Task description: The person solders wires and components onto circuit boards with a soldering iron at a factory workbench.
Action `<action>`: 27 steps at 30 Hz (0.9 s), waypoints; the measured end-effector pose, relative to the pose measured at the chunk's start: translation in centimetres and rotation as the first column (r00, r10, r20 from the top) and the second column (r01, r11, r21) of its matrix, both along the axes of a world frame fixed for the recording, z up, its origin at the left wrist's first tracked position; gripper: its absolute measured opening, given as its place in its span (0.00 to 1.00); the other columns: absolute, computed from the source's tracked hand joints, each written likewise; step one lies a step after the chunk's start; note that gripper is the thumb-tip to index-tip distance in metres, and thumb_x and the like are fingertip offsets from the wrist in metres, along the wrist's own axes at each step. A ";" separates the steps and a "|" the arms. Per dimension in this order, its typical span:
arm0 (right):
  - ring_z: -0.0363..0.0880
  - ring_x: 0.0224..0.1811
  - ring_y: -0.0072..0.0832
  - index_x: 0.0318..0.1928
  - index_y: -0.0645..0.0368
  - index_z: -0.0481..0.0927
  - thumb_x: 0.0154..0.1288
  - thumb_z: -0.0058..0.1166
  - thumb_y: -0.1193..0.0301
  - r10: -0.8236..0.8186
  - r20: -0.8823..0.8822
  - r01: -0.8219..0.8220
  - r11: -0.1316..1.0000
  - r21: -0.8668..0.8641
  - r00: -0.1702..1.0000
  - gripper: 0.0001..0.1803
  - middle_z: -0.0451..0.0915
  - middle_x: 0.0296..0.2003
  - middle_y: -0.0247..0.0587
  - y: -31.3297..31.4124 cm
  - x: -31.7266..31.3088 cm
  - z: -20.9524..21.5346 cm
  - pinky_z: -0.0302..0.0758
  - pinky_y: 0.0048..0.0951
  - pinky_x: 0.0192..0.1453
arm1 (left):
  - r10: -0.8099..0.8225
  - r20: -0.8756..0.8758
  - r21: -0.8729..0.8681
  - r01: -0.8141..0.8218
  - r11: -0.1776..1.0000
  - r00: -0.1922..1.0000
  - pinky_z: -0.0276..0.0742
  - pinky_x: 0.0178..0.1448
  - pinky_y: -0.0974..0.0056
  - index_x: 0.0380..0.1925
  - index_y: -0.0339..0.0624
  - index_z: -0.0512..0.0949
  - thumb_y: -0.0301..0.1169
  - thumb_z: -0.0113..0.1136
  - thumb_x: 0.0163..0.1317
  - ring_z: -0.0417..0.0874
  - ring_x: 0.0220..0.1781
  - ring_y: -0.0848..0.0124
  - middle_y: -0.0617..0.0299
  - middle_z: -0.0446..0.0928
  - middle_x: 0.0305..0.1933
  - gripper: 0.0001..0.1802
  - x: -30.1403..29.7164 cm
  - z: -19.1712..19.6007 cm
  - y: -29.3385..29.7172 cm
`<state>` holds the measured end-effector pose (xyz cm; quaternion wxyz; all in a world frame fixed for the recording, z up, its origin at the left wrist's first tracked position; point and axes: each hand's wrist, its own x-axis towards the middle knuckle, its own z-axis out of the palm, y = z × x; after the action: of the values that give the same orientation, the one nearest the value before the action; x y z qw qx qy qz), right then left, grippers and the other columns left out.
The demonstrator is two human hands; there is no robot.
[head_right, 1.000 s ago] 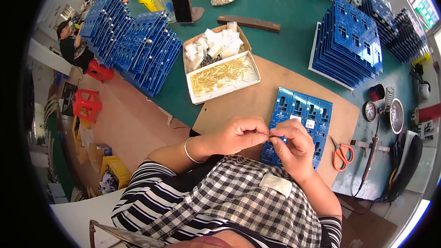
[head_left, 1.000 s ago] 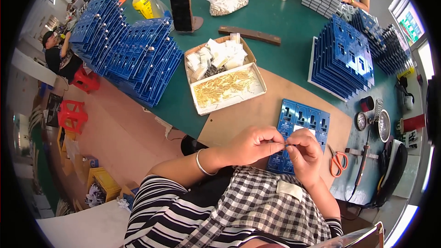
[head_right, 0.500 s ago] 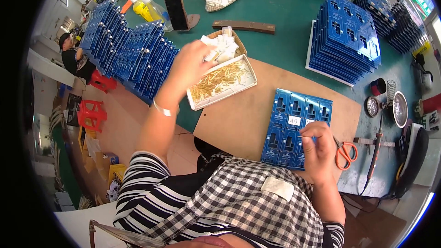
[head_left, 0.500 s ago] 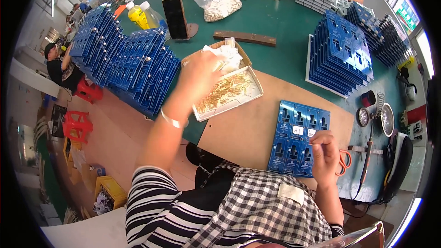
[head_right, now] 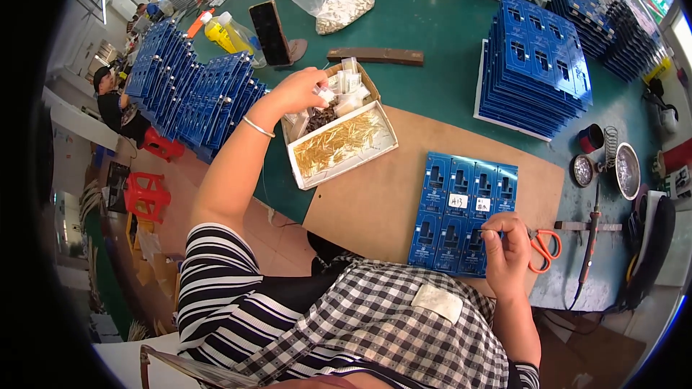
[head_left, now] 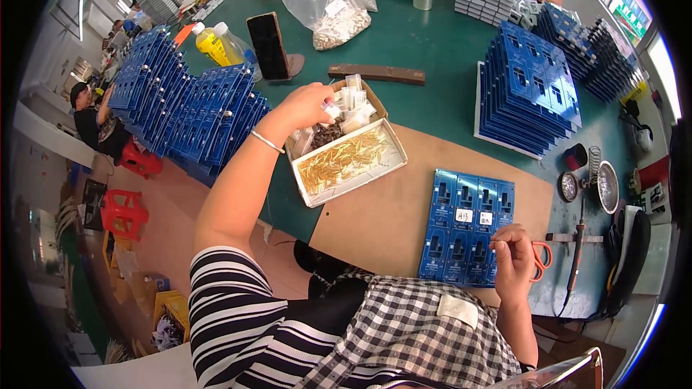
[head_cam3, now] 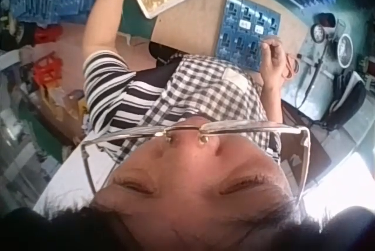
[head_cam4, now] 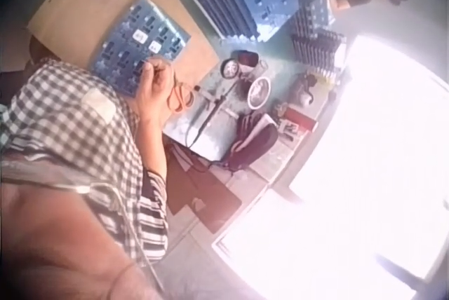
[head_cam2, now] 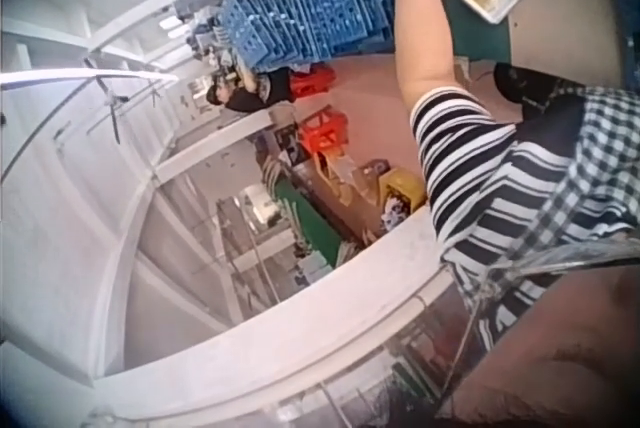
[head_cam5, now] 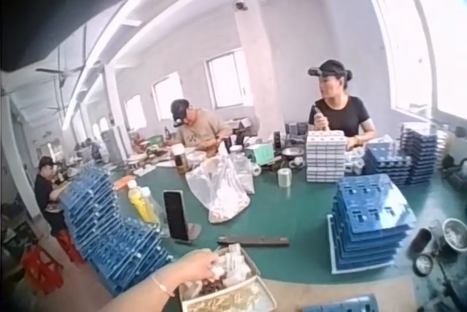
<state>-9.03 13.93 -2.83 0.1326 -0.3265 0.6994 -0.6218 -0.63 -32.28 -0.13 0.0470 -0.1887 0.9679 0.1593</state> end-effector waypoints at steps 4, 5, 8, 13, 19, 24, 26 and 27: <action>0.71 0.37 0.25 0.34 0.62 0.72 0.67 0.53 0.75 0.023 -0.016 -0.023 1.000 -0.007 1.000 0.05 0.74 0.35 0.39 -0.5 -0.5 0.0 0.68 0.24 0.43 | 0.083 -0.043 0.077 -0.080 0.994 0.996 0.74 0.45 0.58 0.40 0.39 0.76 0.33 0.72 0.48 0.80 0.40 0.56 0.53 0.78 0.36 0.21 0.9 0.8 -1.3; 0.70 0.36 0.24 0.35 0.61 0.71 0.68 0.52 0.74 0.040 -0.030 -0.040 0.999 0.020 0.999 0.06 0.72 0.36 0.38 -0.6 -0.5 0.1 0.68 0.23 0.42 | 0.104 -0.057 0.114 -0.097 0.989 0.993 0.73 0.44 0.60 0.40 0.38 0.75 0.33 0.71 0.50 0.79 0.38 0.59 0.54 0.78 0.35 0.20 1.0 1.2 -1.9; 0.69 0.36 0.22 0.36 0.60 0.70 0.70 0.51 0.72 0.049 -0.038 -0.048 0.998 0.031 0.998 0.06 0.70 0.36 0.38 -0.5 -0.7 0.0 0.68 0.21 0.42 | 0.175 -0.117 0.246 -0.142 0.959 0.978 0.72 0.42 0.63 0.41 0.36 0.75 0.33 0.69 0.53 0.77 0.36 0.68 0.56 0.78 0.34 0.19 1.0 2.0 -2.4; 0.69 0.35 0.20 0.37 0.61 0.70 0.70 0.51 0.72 0.004 -0.016 -0.004 1.000 0.011 1.000 0.06 0.70 0.37 0.37 0.3 -1.0 -0.4 0.68 0.21 0.42 | 0.194 -0.064 0.413 -0.151 0.898 0.979 0.71 0.41 0.70 0.43 0.36 0.74 0.26 0.66 0.56 0.73 0.36 0.78 0.66 0.74 0.33 0.16 1.4 3.0 -2.1; 0.69 0.35 0.21 0.37 0.60 0.70 0.70 0.51 0.72 0.020 -0.003 -0.020 1.000 0.017 1.000 0.06 0.70 0.37 0.38 0.7 -1.0 -0.7 0.68 0.21 0.42 | 0.019 0.177 0.248 -0.063 0.967 0.984 0.73 0.52 0.63 0.59 0.45 0.71 0.25 0.69 0.50 0.76 0.46 0.68 0.57 0.77 0.44 0.33 2.7 2.1 -2.4; 0.69 0.35 0.22 0.36 0.60 0.70 0.70 0.51 0.73 0.024 -0.038 -0.023 0.999 0.030 0.999 0.05 0.70 0.36 0.38 0.5 -0.5 -0.5 0.68 0.21 0.42 | 0.002 0.237 0.118 -0.031 0.993 0.972 0.72 0.54 0.59 0.59 0.47 0.70 0.31 0.74 0.44 0.76 0.49 0.58 0.53 0.75 0.45 0.38 2.1 1.9 -2.0; 0.69 0.35 0.22 0.36 0.60 0.70 0.69 0.50 0.74 0.031 -0.052 -0.030 0.999 0.022 0.998 0.05 0.70 0.36 0.39 0.6 -0.5 -0.4 0.68 0.21 0.42 | 0.008 0.231 -0.143 0.026 0.989 0.973 0.72 0.55 0.58 0.50 0.45 0.72 0.33 0.76 0.41 0.75 0.52 0.55 0.53 0.74 0.45 0.33 1.9 2.1 -1.3; 0.69 0.35 0.22 0.36 0.61 0.70 0.69 0.50 0.75 0.013 -0.055 -0.012 0.999 0.031 0.998 0.04 0.70 0.36 0.39 0.8 -0.5 -0.5 0.68 0.21 0.42 | 0.009 0.230 -0.144 0.025 0.989 0.973 0.72 0.55 0.58 0.50 0.45 0.72 0.33 0.76 0.41 0.75 0.52 0.55 0.53 0.74 0.45 0.33 2.0 2.0 -1.1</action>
<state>-9.53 14.76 -3.29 0.1219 -0.3460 0.7101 -0.6010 1.37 -33.36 1.86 0.1453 -0.2049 0.9658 0.0648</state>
